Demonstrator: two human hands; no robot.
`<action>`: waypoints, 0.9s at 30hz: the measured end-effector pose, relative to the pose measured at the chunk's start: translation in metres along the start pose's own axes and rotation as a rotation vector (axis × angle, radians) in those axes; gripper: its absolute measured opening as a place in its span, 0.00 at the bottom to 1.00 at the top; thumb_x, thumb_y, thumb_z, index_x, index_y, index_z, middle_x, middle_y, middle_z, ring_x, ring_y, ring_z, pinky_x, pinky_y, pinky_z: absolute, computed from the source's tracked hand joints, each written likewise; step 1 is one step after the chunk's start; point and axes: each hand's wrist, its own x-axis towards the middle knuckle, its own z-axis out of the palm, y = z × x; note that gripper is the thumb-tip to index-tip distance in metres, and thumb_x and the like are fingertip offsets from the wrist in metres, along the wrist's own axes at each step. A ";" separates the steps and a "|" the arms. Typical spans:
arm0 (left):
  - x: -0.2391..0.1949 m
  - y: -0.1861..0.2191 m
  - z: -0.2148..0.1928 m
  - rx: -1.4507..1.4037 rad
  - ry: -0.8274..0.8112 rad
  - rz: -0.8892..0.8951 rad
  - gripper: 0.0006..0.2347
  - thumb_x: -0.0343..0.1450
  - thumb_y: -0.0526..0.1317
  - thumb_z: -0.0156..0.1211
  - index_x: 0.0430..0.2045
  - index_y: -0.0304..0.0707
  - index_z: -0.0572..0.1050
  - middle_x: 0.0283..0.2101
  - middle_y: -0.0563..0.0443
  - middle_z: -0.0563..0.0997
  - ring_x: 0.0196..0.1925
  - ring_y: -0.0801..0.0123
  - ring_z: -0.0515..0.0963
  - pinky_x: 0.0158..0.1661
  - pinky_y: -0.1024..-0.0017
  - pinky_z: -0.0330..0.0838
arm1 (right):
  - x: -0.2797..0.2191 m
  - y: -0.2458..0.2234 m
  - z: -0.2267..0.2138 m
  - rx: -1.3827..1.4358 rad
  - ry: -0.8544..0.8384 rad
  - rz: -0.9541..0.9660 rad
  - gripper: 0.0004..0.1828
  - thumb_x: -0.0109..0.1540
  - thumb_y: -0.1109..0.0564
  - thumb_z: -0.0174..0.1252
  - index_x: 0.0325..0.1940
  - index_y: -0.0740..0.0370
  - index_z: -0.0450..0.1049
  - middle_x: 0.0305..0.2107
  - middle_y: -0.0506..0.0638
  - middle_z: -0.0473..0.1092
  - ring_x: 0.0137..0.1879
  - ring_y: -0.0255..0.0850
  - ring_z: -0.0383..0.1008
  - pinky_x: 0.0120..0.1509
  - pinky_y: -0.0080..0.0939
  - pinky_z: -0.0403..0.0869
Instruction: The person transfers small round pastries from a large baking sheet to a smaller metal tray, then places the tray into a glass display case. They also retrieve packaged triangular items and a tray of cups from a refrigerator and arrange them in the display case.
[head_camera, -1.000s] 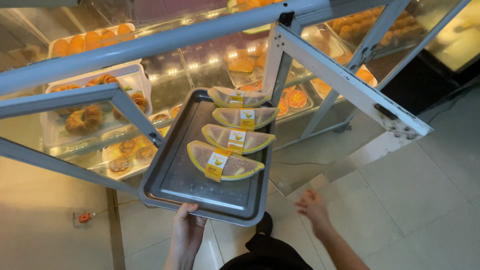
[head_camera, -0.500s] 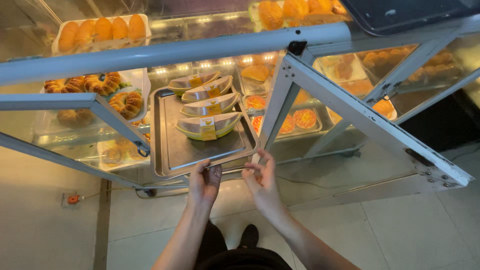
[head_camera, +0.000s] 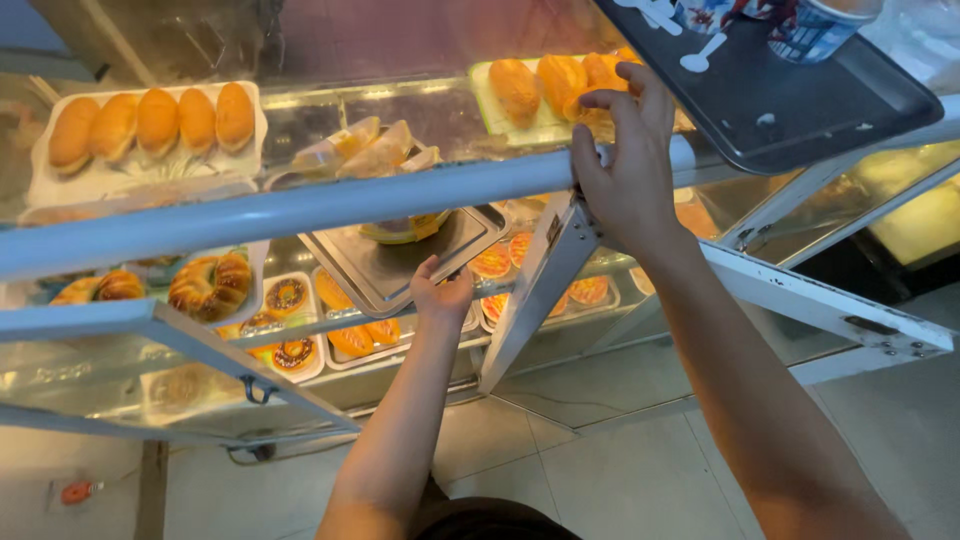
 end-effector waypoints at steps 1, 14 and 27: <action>0.013 -0.003 0.007 -0.030 0.014 -0.008 0.12 0.71 0.34 0.50 0.47 0.27 0.69 0.55 0.38 0.74 0.57 0.52 0.76 0.63 0.54 0.70 | 0.006 0.007 0.007 -0.013 -0.015 0.034 0.14 0.69 0.59 0.62 0.58 0.64 0.72 0.68 0.64 0.56 0.75 0.62 0.56 0.78 0.59 0.60; 0.014 0.126 0.063 1.651 -0.044 0.430 0.13 0.72 0.44 0.56 0.43 0.32 0.73 0.42 0.35 0.77 0.46 0.54 0.77 0.46 0.61 0.71 | 0.022 0.016 0.029 -0.230 -0.182 0.194 0.19 0.70 0.46 0.57 0.59 0.58 0.77 0.67 0.63 0.64 0.76 0.63 0.58 0.75 0.60 0.61; 0.077 0.223 0.070 1.942 0.318 0.776 0.14 0.68 0.40 0.61 0.25 0.20 0.78 0.24 0.39 0.81 0.26 0.62 0.80 0.27 0.66 0.71 | 0.027 0.005 0.031 -0.300 -0.163 0.211 0.14 0.72 0.48 0.58 0.58 0.55 0.78 0.64 0.56 0.70 0.73 0.57 0.67 0.74 0.55 0.65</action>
